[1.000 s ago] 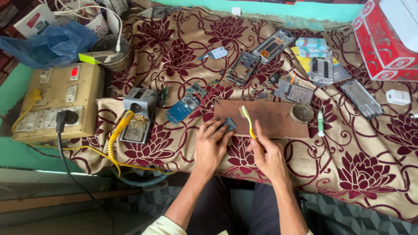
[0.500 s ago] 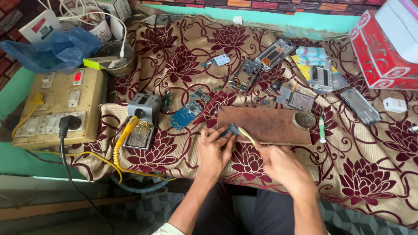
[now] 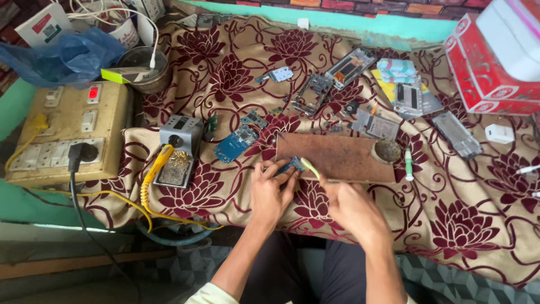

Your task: The person uses a toothbrush to scrub a small blue circuit board on a wooden board. The person repeatedly brushes the surface and edges of the board, occasionally lifting and turning it to access different areas.

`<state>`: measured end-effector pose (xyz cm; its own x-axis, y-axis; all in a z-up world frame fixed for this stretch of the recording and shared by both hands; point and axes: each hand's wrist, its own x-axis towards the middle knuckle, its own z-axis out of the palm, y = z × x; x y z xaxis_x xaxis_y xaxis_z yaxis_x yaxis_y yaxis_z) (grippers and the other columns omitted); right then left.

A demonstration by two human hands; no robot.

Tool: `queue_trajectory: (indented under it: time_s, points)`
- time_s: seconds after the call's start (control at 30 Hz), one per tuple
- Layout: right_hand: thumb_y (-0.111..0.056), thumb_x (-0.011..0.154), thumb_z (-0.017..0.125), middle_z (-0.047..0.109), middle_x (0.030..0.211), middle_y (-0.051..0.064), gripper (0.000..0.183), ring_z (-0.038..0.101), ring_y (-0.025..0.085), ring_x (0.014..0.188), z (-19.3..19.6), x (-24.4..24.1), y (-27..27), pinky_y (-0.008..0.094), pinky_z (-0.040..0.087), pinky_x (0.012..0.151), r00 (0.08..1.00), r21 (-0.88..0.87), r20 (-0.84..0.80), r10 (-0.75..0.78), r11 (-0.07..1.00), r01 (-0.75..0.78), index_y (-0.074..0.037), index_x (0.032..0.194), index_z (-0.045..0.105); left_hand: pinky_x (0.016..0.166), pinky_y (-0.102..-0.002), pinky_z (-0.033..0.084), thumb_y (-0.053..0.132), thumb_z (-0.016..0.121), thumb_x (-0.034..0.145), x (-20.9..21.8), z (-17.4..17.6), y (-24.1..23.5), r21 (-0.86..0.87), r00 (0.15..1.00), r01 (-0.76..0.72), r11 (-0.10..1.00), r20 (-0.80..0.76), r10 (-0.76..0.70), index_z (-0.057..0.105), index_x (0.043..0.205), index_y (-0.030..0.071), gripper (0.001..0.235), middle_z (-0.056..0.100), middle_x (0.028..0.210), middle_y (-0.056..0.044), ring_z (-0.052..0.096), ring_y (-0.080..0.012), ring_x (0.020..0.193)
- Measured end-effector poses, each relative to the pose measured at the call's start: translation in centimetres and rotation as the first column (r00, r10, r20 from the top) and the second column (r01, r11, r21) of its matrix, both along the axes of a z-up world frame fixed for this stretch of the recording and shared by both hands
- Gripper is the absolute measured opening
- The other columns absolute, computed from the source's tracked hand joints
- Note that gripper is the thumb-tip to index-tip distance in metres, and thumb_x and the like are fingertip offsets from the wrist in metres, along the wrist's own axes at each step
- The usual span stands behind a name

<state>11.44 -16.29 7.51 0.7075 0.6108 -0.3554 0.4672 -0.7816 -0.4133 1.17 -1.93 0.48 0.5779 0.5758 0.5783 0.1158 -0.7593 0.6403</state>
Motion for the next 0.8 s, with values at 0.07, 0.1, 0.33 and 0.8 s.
queue_trajectory:
  time_s: [0.07, 0.1, 0.33, 0.8]
  points:
    - [-0.002, 0.084, 0.059, 0.071, 0.077, 0.021, 0.038, 0.073, 0.030, 0.065, -0.8, 0.1, 0.3, 0.045, 0.055, 0.067, 0.994, 0.196, 0.051, 0.093, 0.975, -0.101, -0.011, 0.118, 0.073, 0.091, -0.039, 0.050, 0.014, 0.080, 0.082, -0.4, 0.0, 0.1, -0.005, 1.000, 0.014, 1.000, -0.007, -0.014, 0.083, 0.098, 0.006, 0.018, 0.077, 0.113, -0.006, 0.060, -0.0275, 0.101]
    - [-0.002, 0.082, 0.061, 0.071, 0.077, 0.022, 0.033, 0.074, 0.030, 0.067, -1.1, 0.4, 0.4, 0.043, 0.056, 0.070, 0.987, 0.287, 0.096, 0.130, 0.946, -0.153, -0.007, 0.112, 0.075, 0.091, -0.039, 0.050, 0.014, 0.080, 0.082, -0.2, 0.0, 0.0, -0.008, 1.000, 0.022, 1.000, 0.002, -0.022, 0.083, 0.099, 0.006, 0.019, 0.077, 0.113, -0.006, 0.060, -0.0274, 0.101]
    - [0.001, 0.084, 0.059, 0.070, 0.097, 0.025, 0.038, 0.070, 0.033, 0.073, -2.7, 1.1, -1.1, 0.046, 0.055, 0.069, 0.981, 0.276, 0.147, 0.130, 0.947, -0.167, -0.006, 0.119, 0.071, 0.089, -0.040, 0.051, 0.015, 0.081, 0.082, 0.1, -0.1, 0.0, -0.013, 1.000, 0.003, 1.000, -0.011, -0.003, 0.084, 0.097, 0.006, 0.018, 0.077, 0.111, -0.006, 0.061, -0.0278, 0.101]
    - [-0.005, 0.094, 0.054, 0.069, 0.070, 0.025, 0.049, 0.073, 0.026, 0.050, -2.9, -2.0, -0.6, 0.044, 0.055, 0.054, 0.999, 0.233, 0.011, -0.042, 0.972, 0.038, -0.015, 0.142, 0.059, 0.090, -0.040, 0.053, 0.014, 0.082, 0.080, 0.1, -0.1, 0.3, -0.013, 1.000, 0.019, 1.000, -0.018, -0.019, 0.083, 0.094, 0.006, 0.016, 0.077, 0.112, -0.006, 0.061, -0.0280, 0.101]
